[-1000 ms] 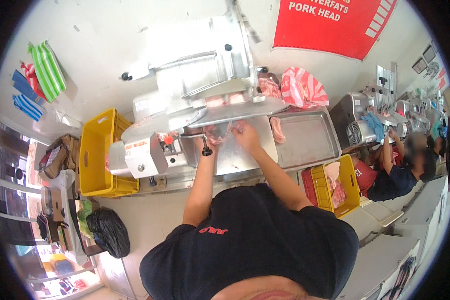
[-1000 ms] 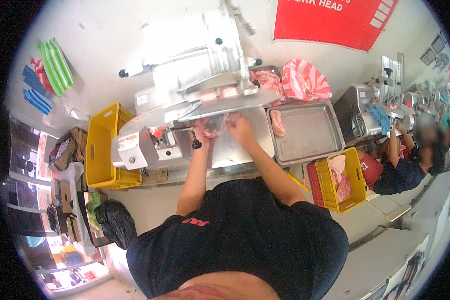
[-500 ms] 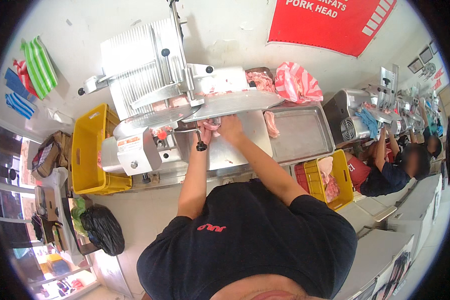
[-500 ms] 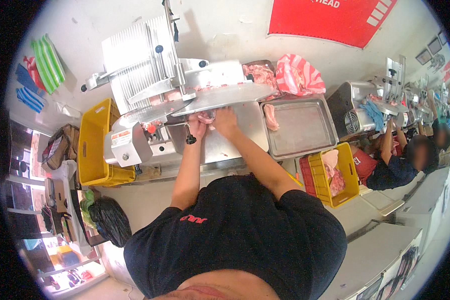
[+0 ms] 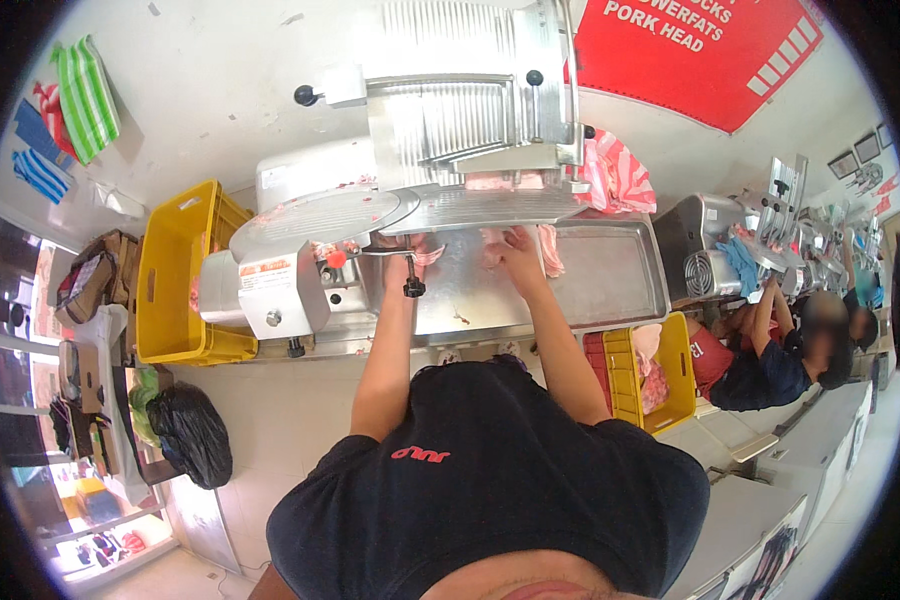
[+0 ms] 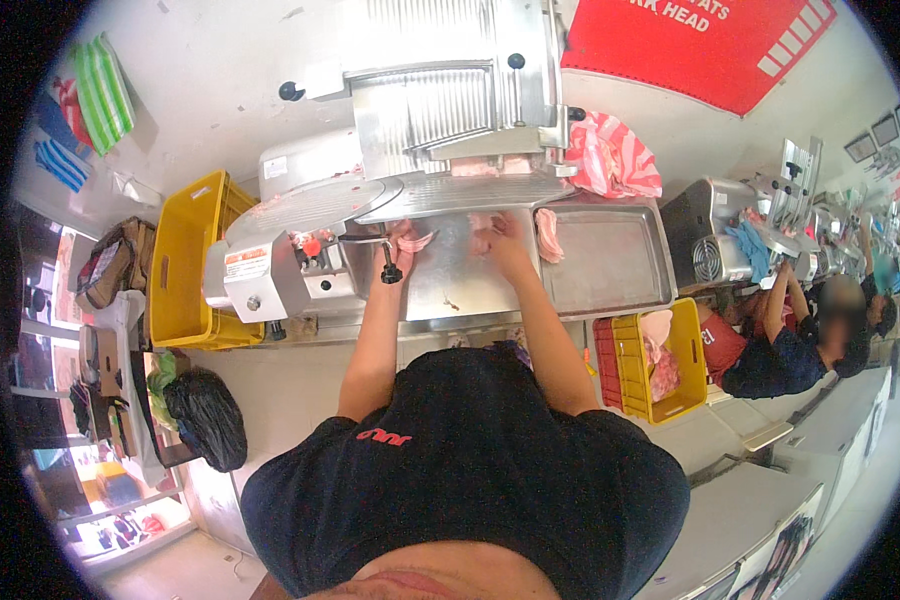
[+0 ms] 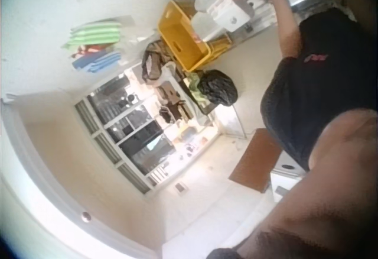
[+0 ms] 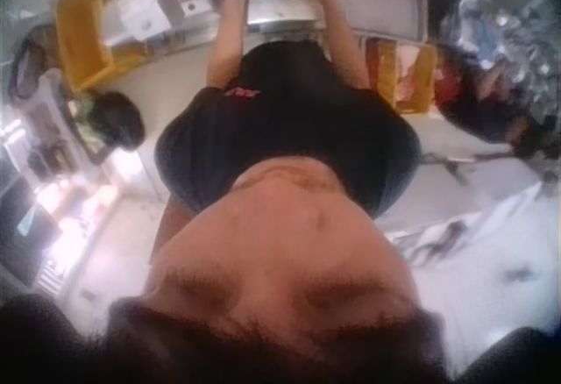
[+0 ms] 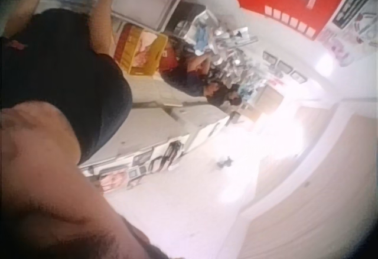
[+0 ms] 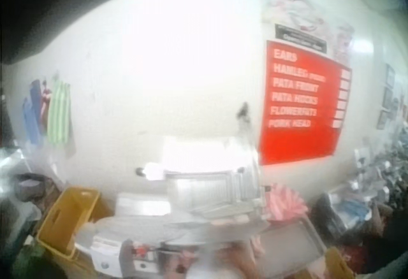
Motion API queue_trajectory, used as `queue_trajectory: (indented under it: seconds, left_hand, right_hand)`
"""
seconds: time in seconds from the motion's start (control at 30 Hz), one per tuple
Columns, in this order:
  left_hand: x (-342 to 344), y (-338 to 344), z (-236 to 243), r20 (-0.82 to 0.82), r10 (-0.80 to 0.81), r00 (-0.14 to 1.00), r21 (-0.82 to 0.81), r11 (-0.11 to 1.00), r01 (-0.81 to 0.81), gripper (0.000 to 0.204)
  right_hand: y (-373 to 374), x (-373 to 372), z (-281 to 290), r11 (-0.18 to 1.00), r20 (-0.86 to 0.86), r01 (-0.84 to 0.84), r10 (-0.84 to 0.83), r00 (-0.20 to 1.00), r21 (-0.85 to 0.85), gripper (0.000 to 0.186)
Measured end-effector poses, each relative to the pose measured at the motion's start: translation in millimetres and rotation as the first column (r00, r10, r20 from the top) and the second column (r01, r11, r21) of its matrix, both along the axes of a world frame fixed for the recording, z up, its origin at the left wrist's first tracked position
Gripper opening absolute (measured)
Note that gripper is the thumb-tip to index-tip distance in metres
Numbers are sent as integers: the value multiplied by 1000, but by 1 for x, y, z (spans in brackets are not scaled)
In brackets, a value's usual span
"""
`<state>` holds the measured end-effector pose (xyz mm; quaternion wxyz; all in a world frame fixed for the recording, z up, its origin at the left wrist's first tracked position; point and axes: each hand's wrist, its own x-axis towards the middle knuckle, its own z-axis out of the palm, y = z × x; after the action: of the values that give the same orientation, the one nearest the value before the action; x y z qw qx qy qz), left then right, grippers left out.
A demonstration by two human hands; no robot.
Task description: The person operates a meat slicer to cut large pieces of pork fat into thin slices. They place the meat on the slicer, push it through the blade, and collect the resulting slices on a tray. The person also wipes the slicer surface with a cloth during the process.
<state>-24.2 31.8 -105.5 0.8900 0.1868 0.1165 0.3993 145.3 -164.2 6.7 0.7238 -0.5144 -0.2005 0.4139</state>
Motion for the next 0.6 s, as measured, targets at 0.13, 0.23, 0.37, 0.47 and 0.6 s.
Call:
queue_trajectory:
  seconds: [0.13,0.23,0.37,0.47,0.6]
  left_hand:
    - [-1,-3,39,-40,46,998,-35,998,-48,52]
    - [10,0,55,-110,152,982,293,949,-114,56]
    - [14,-3,61,-64,147,987,293,948,-122,52]
    - [17,-4,64,-13,103,995,227,969,-98,48]
    - [19,-12,69,95,-12,995,61,998,7,44]
  right_hand:
    - [-26,1,10,971,-281,92,-26,959,222,60]
    - [-44,1,13,974,-262,114,-60,963,197,64]
    - [-59,-1,10,981,-444,117,-37,895,154,67]
    - [-68,-10,14,975,-471,84,22,882,204,55]
    - [-64,-22,13,978,-567,123,-7,824,167,37]
